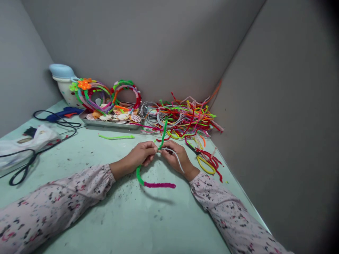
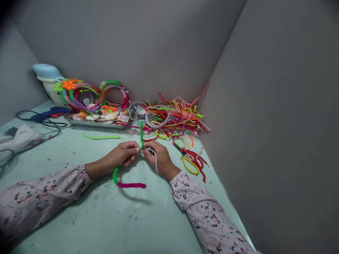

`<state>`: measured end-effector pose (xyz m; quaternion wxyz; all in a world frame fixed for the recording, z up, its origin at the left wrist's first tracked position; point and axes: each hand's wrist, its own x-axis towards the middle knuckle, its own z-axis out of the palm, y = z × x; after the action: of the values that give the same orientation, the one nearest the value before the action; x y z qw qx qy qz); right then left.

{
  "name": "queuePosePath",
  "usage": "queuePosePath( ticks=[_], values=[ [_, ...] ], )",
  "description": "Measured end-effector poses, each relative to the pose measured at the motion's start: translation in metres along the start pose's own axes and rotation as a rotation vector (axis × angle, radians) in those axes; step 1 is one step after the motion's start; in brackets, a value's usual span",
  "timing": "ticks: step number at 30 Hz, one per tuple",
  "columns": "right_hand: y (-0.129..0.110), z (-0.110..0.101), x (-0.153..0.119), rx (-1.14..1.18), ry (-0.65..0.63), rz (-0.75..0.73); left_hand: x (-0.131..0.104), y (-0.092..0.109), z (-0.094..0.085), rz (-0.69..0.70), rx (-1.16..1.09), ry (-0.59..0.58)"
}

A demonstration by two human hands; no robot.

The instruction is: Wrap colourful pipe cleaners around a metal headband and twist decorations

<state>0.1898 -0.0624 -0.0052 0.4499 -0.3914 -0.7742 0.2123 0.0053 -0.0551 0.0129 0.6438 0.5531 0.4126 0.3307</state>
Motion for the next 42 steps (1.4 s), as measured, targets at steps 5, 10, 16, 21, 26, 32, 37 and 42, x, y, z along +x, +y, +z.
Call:
queuePosePath(
  ticks=[5,10,16,21,26,32,37,42],
  values=[
    [0.0002,-0.0016,0.0002,-0.035,0.002,-0.041,0.0001,0.0002,-0.0011,-0.012,-0.010,-0.015],
    [-0.0020,-0.0050,0.0013,-0.043,-0.023,-0.095,0.0014,-0.0010,-0.0031,-0.033,-0.004,-0.021],
    [0.0017,-0.0040,0.0018,-0.072,-0.026,-0.140,0.0020,-0.0007,-0.0036,-0.051,-0.009,-0.043],
    [0.0010,-0.0042,0.0009,-0.079,-0.036,-0.139,0.0016,-0.0012,-0.0044,-0.048,-0.017,-0.048],
    [-0.0014,-0.0060,0.0004,-0.043,-0.057,-0.113,0.0046,-0.0042,-0.0063,-0.040,-0.035,-0.046],
    [0.0017,-0.0042,0.0008,-0.051,-0.032,-0.116,0.0047,-0.0038,-0.0067,-0.040,-0.037,-0.049],
    [0.0015,-0.0036,0.0016,-0.042,-0.020,-0.140,0.0029,-0.0017,-0.0063,-0.057,-0.039,-0.045],
    [0.0023,-0.0033,0.0020,-0.027,-0.023,-0.149,0.0031,-0.0027,-0.0061,-0.047,-0.029,-0.042]
  ],
)
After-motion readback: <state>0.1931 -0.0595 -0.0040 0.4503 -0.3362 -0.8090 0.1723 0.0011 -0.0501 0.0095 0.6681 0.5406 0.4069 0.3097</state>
